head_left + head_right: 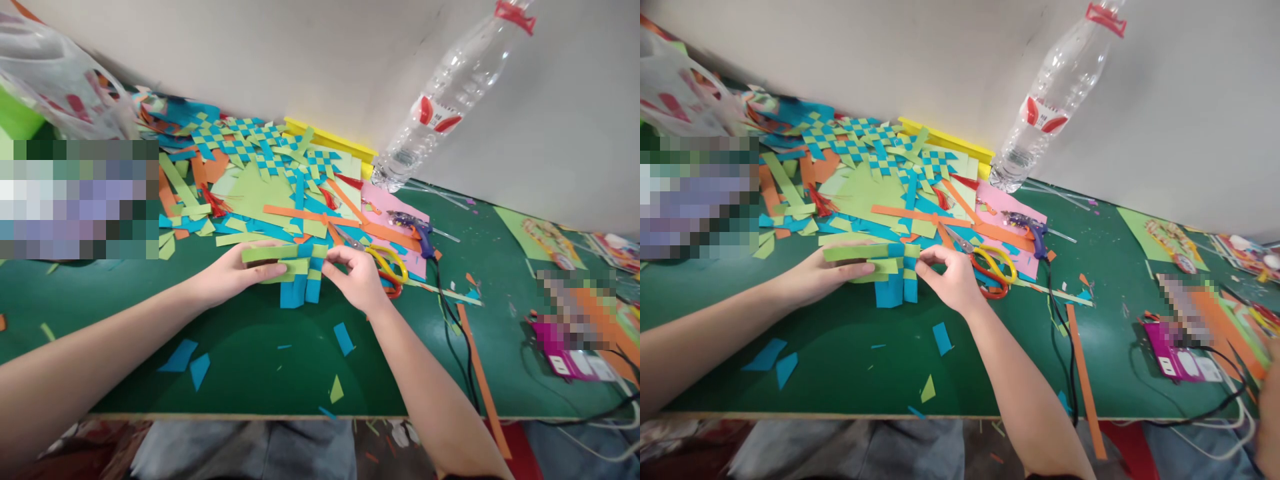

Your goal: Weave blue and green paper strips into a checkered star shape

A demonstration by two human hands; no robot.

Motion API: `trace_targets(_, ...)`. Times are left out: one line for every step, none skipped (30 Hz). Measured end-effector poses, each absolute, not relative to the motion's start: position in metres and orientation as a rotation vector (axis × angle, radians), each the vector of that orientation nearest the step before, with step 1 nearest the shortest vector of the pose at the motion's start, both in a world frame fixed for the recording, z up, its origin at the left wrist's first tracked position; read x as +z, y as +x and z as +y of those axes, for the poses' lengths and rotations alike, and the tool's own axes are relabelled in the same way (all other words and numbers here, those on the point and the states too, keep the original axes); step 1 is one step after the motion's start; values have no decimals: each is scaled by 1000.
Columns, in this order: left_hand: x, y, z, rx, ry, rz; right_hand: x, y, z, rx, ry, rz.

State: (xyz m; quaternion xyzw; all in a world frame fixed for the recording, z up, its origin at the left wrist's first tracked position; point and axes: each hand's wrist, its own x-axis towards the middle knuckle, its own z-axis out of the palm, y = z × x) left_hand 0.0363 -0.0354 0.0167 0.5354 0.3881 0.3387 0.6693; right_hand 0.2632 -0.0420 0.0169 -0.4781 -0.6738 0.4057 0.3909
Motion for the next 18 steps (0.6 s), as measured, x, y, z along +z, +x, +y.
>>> trace_targets(17, 36, -35, 766, 1205, 880, 17, 263, -42, 1026, -1214, -1711)
trace_targets(17, 36, -35, 769, 1202, 877, 17, 263, -42, 1024, -1210, -1711)
trace_targets(16, 36, -35, 773, 1198, 867, 16, 263, -42, 1023, -1206, -1711)
trace_targets(16, 36, -35, 775, 1193, 856, 16, 263, -42, 1024, -1200, -1713)
trace_targets(16, 36, -35, 775, 1188, 848, 16, 263, -42, 1025, -1195, -1715)
trace_targets(16, 36, -35, 773, 1185, 846, 16, 263, -42, 1025, -1193, -1718)
trace_targets(16, 36, -35, 769, 1186, 851, 16, 263, -42, 1023, -1195, -1720)
trace_targets(17, 37, -36, 766, 1191, 862, 16, 263, -41, 1021, -1198, -1721)
trace_targets(18, 38, -36, 762, 1198, 878, 16, 263, -41, 1021, -1204, -1721)
trace_targets(19, 38, -36, 758, 1204, 894, 16, 263, -41, 1022, -1209, -1720)
trace_targets(21, 39, -36, 757, 1209, 912, 15, 264, -41, 1026, -1214, -1719)
trace_targets(22, 40, -36, 755, 1208, 927, 15, 264, -41, 1031, -1217, -1720)
trace_targets(23, 40, -36, 754, 1208, 936, 15, 264, -41, 1033, -1218, -1721)
trace_targets(24, 41, -36, 754, 1207, 941, 15, 264, -41, 1033, -1218, -1721)
trace_targets(25, 41, -36, 756, 1213, 940, 15, 264, -41, 1031, -1217, -1720)
trace_targets(25, 41, -36, 755, 1217, 942, 15, 264, -41, 1029, -1215, -1719)
trace_targets(24, 41, -36, 756, 1216, 945, 15, 263, -41, 1028, -1215, -1717)
trace_targets(24, 40, -36, 760, 1211, 952, 15, 263, -41, 1028, -1216, -1716)
